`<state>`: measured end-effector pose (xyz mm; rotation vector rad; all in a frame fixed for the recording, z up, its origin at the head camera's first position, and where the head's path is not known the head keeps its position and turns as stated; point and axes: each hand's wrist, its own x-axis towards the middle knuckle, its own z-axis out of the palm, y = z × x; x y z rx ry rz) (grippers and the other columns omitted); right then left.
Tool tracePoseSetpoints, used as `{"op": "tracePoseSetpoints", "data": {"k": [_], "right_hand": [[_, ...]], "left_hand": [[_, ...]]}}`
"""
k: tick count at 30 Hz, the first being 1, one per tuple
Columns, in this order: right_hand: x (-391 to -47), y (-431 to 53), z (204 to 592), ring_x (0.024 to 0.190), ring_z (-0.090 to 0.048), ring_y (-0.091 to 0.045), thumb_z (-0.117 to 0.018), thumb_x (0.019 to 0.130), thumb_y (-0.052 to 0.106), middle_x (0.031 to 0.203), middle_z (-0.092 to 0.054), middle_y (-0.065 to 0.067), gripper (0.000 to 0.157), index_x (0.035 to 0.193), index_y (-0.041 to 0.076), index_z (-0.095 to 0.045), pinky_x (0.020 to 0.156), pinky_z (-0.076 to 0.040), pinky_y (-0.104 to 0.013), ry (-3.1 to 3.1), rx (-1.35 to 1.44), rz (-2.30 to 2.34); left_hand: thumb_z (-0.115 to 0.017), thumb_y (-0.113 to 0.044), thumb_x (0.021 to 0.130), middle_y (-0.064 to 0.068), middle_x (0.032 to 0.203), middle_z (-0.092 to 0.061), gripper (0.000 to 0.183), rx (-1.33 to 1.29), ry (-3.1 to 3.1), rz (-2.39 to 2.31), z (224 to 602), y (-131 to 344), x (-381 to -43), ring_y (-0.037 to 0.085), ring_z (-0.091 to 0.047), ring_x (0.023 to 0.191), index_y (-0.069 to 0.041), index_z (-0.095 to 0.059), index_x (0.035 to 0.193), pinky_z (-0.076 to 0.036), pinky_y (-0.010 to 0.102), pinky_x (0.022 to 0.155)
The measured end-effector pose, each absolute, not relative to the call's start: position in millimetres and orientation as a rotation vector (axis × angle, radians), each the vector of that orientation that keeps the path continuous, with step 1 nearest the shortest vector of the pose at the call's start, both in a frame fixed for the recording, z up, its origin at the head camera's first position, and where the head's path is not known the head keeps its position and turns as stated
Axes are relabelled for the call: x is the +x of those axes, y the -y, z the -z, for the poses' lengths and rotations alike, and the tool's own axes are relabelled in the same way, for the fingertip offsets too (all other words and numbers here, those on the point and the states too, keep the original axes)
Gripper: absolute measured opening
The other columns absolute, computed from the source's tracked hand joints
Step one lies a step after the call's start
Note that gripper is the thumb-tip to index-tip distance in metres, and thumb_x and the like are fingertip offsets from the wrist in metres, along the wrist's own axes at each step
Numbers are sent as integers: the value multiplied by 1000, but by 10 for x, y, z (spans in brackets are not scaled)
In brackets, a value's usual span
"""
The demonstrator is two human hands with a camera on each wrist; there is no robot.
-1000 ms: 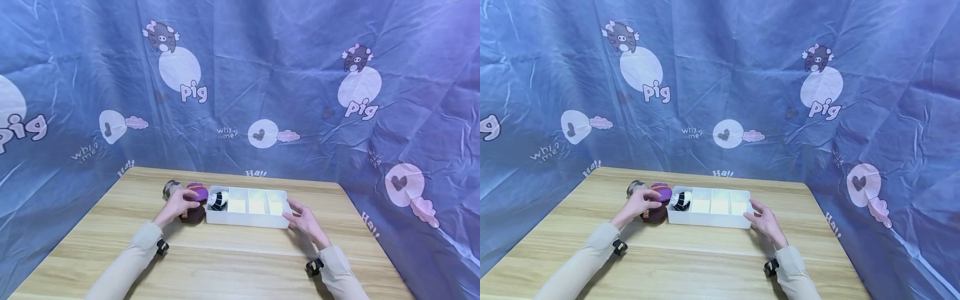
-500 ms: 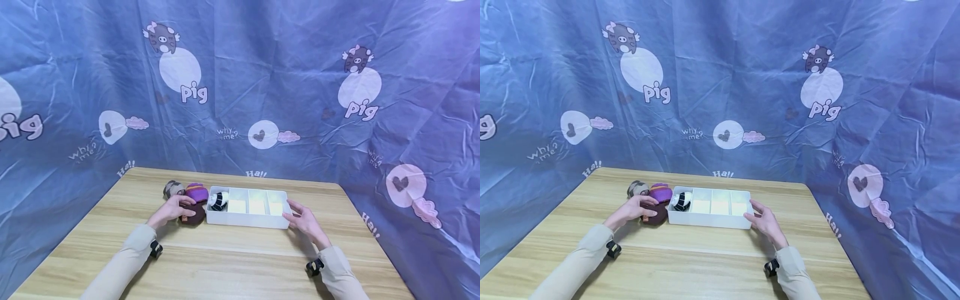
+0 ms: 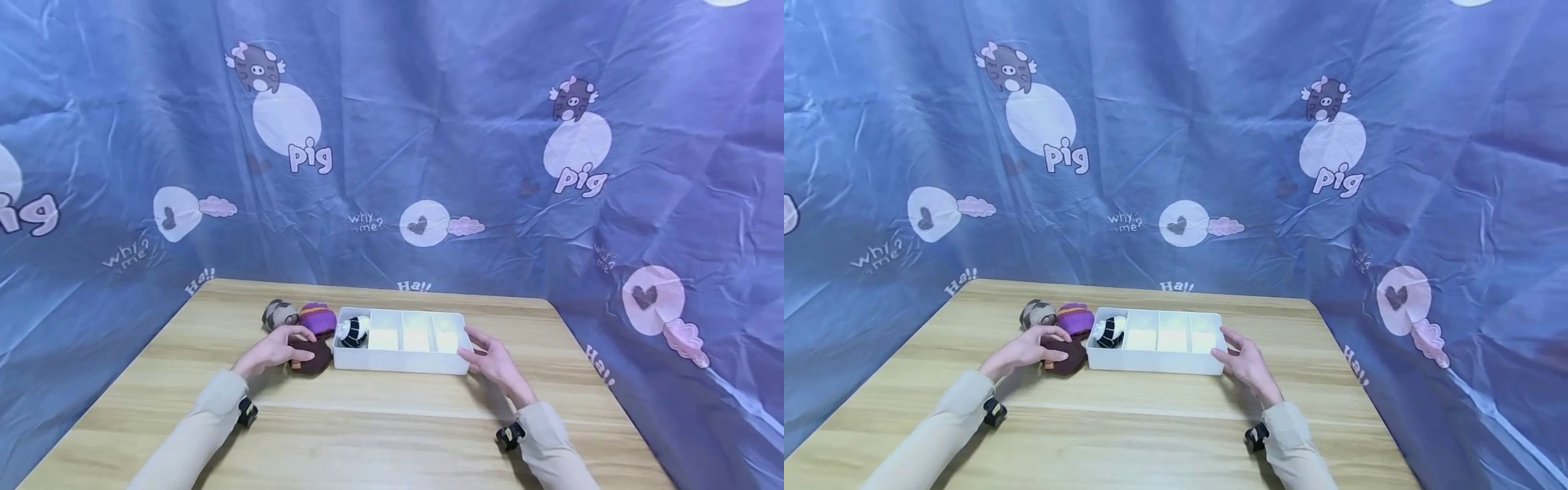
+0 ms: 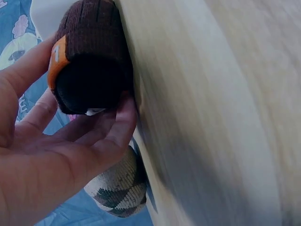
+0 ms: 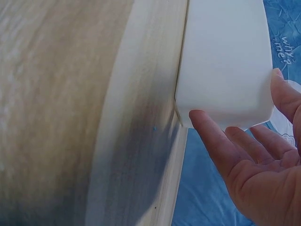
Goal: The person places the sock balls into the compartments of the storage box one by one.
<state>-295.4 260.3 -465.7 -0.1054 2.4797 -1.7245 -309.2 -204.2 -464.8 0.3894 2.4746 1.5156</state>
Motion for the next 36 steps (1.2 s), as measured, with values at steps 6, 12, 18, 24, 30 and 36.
{"op": "tracePoseSetpoints", "data": {"k": [6, 12, 18, 24, 30, 36], "right_hand": [[-2929, -2622, 4660, 134, -41, -47, -67, 94, 19, 156, -28, -26, 70, 152, 3, -31, 96, -52, -45, -2460, -131, 1755], [-2931, -2619, 4664, 134, -41, -48, -66, 94, 18, 156, -28, -26, 69, 152, 2, -31, 97, -52, -46, -2458, -141, 1765], [-2925, -2608, 4674, 133, -41, -48, -67, 94, 19, 156, -27, -26, 70, 152, 2, -31, 95, -53, -45, -2460, -134, 1754], [-2932, -2619, 4677, 134, -41, -48, -66, 94, 19, 156, -27, -26, 70, 152, 3, -31, 95, -53, -45, -2465, -137, 1759], [-2917, -2626, 4679, 134, -41, -48, -66, 94, 18, 156, -28, -27, 69, 151, 2, -32, 94, -53, -44, -2464, -142, 1753], [-2909, -2643, 4679, 134, -41, -48, -66, 94, 18, 156, -27, -27, 69, 152, 3, -30, 95, -53, -45, -2465, -150, 1751]], "left_hand": [[-79, -6, 78, 18, 104, -65, 33, 417, -2518, -1489, 4658, 2029, -3071, 17, -62, 73, -2, -62, 106, -53, 29, 66], [-80, -7, 76, 17, 101, -63, 32, 416, -2572, -1468, 4647, 2023, -3061, 23, -59, 90, -4, -61, 101, -50, 31, 74], [-77, -4, 78, 19, 102, -56, 31, 336, -2577, -1526, 4659, 2041, -3052, 19, -54, 79, -2, -58, 102, -48, 30, 67], [-76, -4, 79, 16, 101, -53, 28, 247, -2623, -1546, 4615, 2035, -3054, 21, -53, 77, -6, -56, 98, -46, 31, 67], [-74, -5, 80, 16, 102, -59, 21, 297, -2639, -1546, 4596, 2028, -3034, 22, -53, 87, -5, -58, 94, -44, 30, 73], [-73, -7, 82, 17, 108, -63, 17, 305, -2656, -1560, 4531, 2016, -3022, 23, -54, 94, -4, -63, 96, -45, 30, 77]]}}
